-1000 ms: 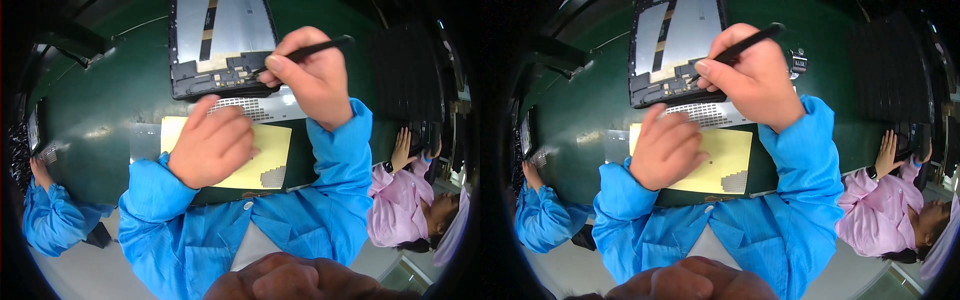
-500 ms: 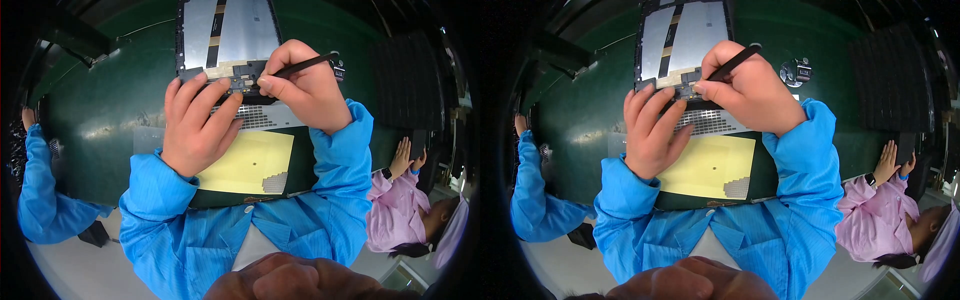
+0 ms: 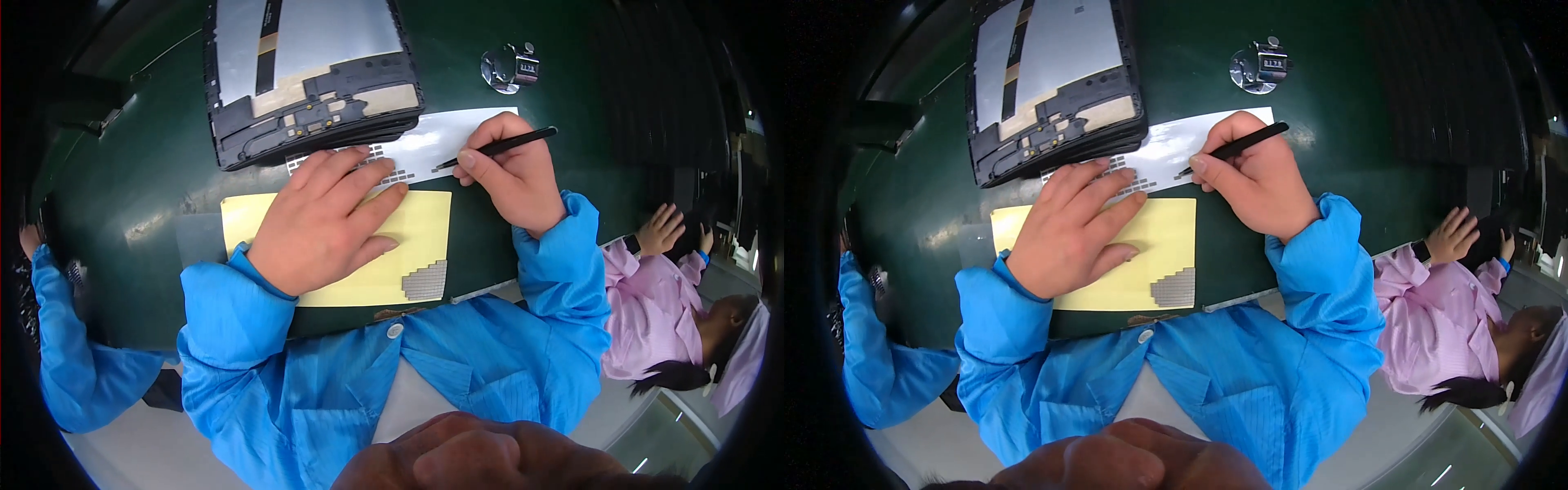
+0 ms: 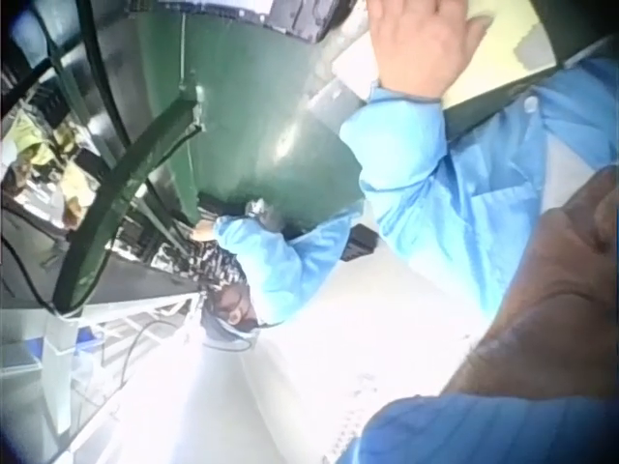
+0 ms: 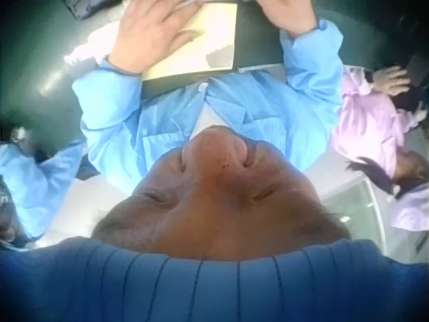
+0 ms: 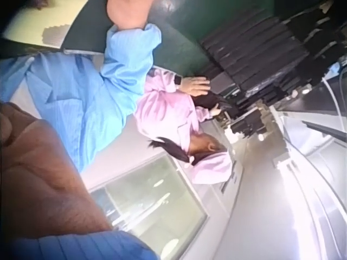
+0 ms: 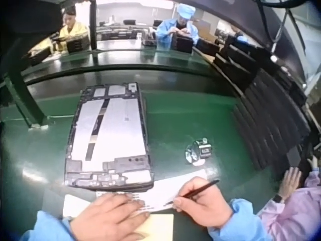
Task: Using tweezers to carefully apply small labels or components to the back of electronic screen assemblies on an assembly line.
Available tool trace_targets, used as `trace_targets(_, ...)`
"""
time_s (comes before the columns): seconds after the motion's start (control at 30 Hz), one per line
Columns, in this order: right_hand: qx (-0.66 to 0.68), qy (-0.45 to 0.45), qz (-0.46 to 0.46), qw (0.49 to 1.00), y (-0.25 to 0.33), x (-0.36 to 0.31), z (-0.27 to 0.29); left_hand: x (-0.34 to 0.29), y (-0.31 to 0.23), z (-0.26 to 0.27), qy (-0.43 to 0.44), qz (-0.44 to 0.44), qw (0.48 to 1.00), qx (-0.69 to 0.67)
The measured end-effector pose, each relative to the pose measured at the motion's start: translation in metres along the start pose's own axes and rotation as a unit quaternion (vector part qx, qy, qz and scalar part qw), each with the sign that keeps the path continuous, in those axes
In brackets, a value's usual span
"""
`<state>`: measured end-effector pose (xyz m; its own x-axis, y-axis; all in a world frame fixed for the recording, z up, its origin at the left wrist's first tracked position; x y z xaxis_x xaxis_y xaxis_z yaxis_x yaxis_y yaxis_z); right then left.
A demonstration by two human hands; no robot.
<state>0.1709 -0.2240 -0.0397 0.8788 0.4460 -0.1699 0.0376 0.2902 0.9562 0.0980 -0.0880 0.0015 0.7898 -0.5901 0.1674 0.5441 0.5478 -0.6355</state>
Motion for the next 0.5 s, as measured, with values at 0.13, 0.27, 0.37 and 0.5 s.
trace_targets(0.13, -0.009, 0.025, 0.007, 1.0, -0.003, 0.0, -0.003, 0.003, 0.003, -0.007, 0.022, 0.024, 0.999, 0.027)
trace_targets(0.27, -0.054, 0.032, 0.043, 0.997, 0.004, -0.002, -0.004, 0.002, 0.001, -0.008, 0.024, 0.025, 0.999, 0.036)
trace_targets(0.37, -0.039, 0.041, 0.048, 0.997, 0.007, -0.001, -0.006, 0.0, 0.001, -0.005, 0.014, 0.029, 0.999, 0.04)
trace_targets(0.5, 0.036, 0.002, 0.001, 0.999, 0.0, 0.0, 0.0, -0.002, 0.001, -0.001, -0.001, 0.021, 0.999, 0.043)
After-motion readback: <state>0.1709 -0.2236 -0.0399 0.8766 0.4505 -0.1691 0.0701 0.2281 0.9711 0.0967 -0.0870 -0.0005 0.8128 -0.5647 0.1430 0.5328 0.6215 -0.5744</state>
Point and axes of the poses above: each hand's wrist, its own x-axis towards the middle knuckle, its own z-axis out of the back of the hand, y = z × x, the point moved 10 cm from there along x, towards the middle knuckle, and after that the axes turned 11 degrees about -x, right-handed, at the moved point
